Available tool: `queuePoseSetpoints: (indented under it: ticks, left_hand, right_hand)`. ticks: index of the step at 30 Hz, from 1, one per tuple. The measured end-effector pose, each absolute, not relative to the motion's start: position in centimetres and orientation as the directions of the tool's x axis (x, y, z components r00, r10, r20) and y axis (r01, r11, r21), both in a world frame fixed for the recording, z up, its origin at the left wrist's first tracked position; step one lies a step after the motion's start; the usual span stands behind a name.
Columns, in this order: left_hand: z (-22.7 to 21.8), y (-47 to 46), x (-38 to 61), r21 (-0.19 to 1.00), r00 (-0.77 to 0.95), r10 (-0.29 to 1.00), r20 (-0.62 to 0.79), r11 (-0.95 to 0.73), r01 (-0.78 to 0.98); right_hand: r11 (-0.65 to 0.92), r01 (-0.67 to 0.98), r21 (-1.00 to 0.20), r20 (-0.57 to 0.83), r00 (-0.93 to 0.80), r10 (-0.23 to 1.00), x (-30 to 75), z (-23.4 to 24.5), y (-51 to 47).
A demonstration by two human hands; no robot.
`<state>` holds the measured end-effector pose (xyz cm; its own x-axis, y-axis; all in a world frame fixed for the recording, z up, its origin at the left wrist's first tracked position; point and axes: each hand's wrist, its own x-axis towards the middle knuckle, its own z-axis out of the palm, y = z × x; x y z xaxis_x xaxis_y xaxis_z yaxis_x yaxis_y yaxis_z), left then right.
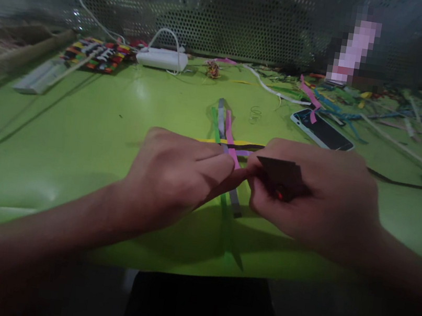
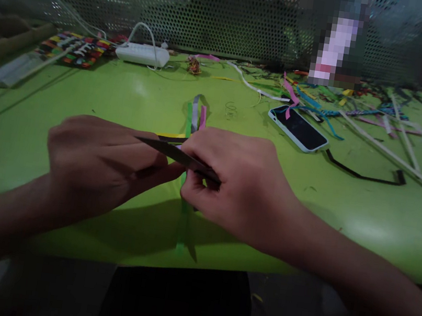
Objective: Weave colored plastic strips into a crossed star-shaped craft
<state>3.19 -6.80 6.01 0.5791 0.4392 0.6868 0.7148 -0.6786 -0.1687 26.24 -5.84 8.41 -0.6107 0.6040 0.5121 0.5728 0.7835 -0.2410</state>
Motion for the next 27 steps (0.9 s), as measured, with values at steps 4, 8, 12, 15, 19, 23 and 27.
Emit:
queuePoseSetpoints:
  ticks: [4, 8, 12, 15, 19, 23, 27]
  left_hand:
    - [5.97, -6.68, 3.23, -0.189, 0.590, 0.415, 0.692, -0.685, 0.703]
    - [5.99, -6.77, 3.30, -0.195, 0.588, 0.410, 0.697, -0.681, 0.706]
    - [6.05, -6.97, 3.35, -0.197, 0.582, 0.427, 0.693, -0.664, 0.721]
    - [5.97, -6.91, 3.35, -0.203, 0.582, 0.411, 0.702, -0.668, 0.716]
    - [5.86, -6.74, 3.27, -0.205, 0.585, 0.412, 0.699, -0.667, 0.716]
    - [5.91, -6.79, 3.23, -0.187, 0.586, 0.423, 0.691, -0.679, 0.710]
    - [5.91, -6.94, 3.25, -0.172, 0.576, 0.438, 0.691, -0.674, 0.719]
  right_hand:
    - [0.775, 0.583, -0.242, 0.493, -0.614, 0.616, 26.21, 8.55, -5.89]
    - [0.749, 0.614, -0.250, 0.474, -0.597, 0.648, 26.29, 8.51, -5.99]
    - [0.742, 0.623, -0.246, 0.469, -0.594, 0.654, 26.41, 8.36, -6.00]
    - [0.723, 0.634, -0.275, 0.431, -0.591, 0.682, 26.47, 8.33, -5.97]
    - [0.733, 0.618, -0.284, 0.429, -0.602, 0.673, 26.45, 8.42, -5.93]
    - [0.758, 0.608, -0.238, 0.470, -0.611, 0.637, 26.37, 8.50, -5.91]
    - [0.758, 0.599, -0.258, 0.459, -0.614, 0.642, 26.34, 8.48, -5.85]
